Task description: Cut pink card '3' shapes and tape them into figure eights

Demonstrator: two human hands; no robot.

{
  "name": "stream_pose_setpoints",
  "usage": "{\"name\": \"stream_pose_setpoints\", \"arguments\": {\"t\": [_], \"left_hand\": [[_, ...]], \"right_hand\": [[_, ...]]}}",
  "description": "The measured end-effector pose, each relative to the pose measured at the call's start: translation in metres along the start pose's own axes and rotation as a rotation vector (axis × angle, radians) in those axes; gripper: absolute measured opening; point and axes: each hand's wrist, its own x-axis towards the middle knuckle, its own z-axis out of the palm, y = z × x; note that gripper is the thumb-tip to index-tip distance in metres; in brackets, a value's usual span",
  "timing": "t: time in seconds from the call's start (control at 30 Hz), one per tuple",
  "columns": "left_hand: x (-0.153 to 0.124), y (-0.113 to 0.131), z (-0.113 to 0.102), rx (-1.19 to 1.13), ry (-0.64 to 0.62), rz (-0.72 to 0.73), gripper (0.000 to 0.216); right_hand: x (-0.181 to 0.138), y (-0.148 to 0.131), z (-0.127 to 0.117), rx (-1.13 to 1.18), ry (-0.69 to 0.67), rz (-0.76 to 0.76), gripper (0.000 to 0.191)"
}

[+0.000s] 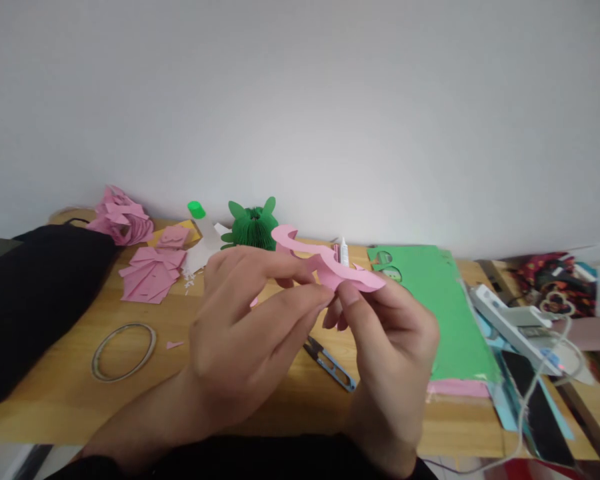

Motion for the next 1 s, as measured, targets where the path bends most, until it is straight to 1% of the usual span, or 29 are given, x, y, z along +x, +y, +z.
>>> {"name": "stream_pose_setpoints", "arguments": {"t": [0.07, 0.13, 0.2, 0.23, 0.27, 0.3, 0.33, 0.4, 0.43, 0.5, 0.6, 0.7, 0.77, 0.83, 0.87, 0.9, 0.97, 1.0], "left_hand": [[-0.008, -0.005, -0.006, -0.031, 0.0, 0.001, 0.014], [-0.023, -0.021, -0.012, -0.039, 0.009, -0.073, 0.013], [-0.044, -0.051, -0.019, 0.029, 0.06, -0.289, 0.011], [-0.054, -0.071, -0.021, 0.073, 0.05, -0.431, 0.005], [-0.065, -0.092, -0.024, 0.105, -0.011, -0.587, 0.006], [-0.074, -0.113, -0.025, 0.133, -0.088, -0.742, 0.012], [-0.082, -0.133, -0.026, 0.154, -0.118, -0.805, 0.015], [-0.095, -0.164, -0.026, 0.175, -0.175, -0.875, 0.013], [-0.099, -0.175, -0.025, 0.187, -0.198, -0.903, 0.012], [-0.105, -0.187, -0.024, 0.198, -0.235, -0.94, 0.008], [-0.106, -0.191, -0.022, 0.181, -0.255, -0.957, 0.007], [-0.101, -0.186, -0.022, 0.134, -0.223, -0.94, 0.013], [-0.093, -0.176, -0.021, 0.075, -0.195, -0.928, 0.024], [-0.078, -0.158, -0.02, -0.036, -0.194, -0.908, 0.044], [-0.069, -0.146, -0.02, -0.113, -0.204, -0.89, 0.052], [-0.06, -0.134, -0.019, -0.232, -0.241, -0.856, 0.058], [-0.041, -0.109, -0.016, -0.704, -0.389, -0.731, 0.061], [-0.033, -0.098, -0.015, -0.841, -0.443, -0.666, 0.058]], "right_hand": [[0.001, 0.001, 0.0, 0.006, 0.007, 0.013, 0.018], [0.001, 0.004, 0.0, 0.007, 0.026, 0.029, 0.017], [0.002, 0.007, 0.0, 0.005, 0.047, 0.048, 0.016], [0.003, 0.008, 0.0, 0.004, 0.056, 0.058, 0.016], [0.004, 0.009, -0.001, 0.001, 0.065, 0.066, 0.016], [0.004, 0.01, -0.001, -0.004, 0.072, 0.073, 0.016], [0.005, 0.011, -0.002, -0.012, 0.078, 0.076, 0.015], [0.006, 0.01, -0.003, -0.029, 0.085, 0.079, 0.014], [0.007, 0.01, -0.004, -0.035, 0.088, 0.082, 0.014], [0.007, 0.01, -0.005, -0.039, 0.081, 0.098, 0.016], [0.007, 0.01, -0.007, -0.04, 0.062, 0.115, 0.017], [0.007, 0.013, -0.007, -0.036, 0.07, 0.123, 0.015], [0.011, 0.014, -0.006, 0.014, 0.041, 0.147, 0.014], [0.017, 0.016, -0.004, 0.154, -0.08, 0.198, 0.016], [0.02, 0.017, -0.003, 0.249, -0.16, 0.233, 0.017], [0.024, 0.018, -0.002, 0.343, -0.241, 0.268, 0.018], [0.03, 0.02, -0.001, 0.473, -0.339, 0.332, 0.018], [0.031, 0.021, -0.001, 0.505, -0.353, 0.358, 0.017]]}}
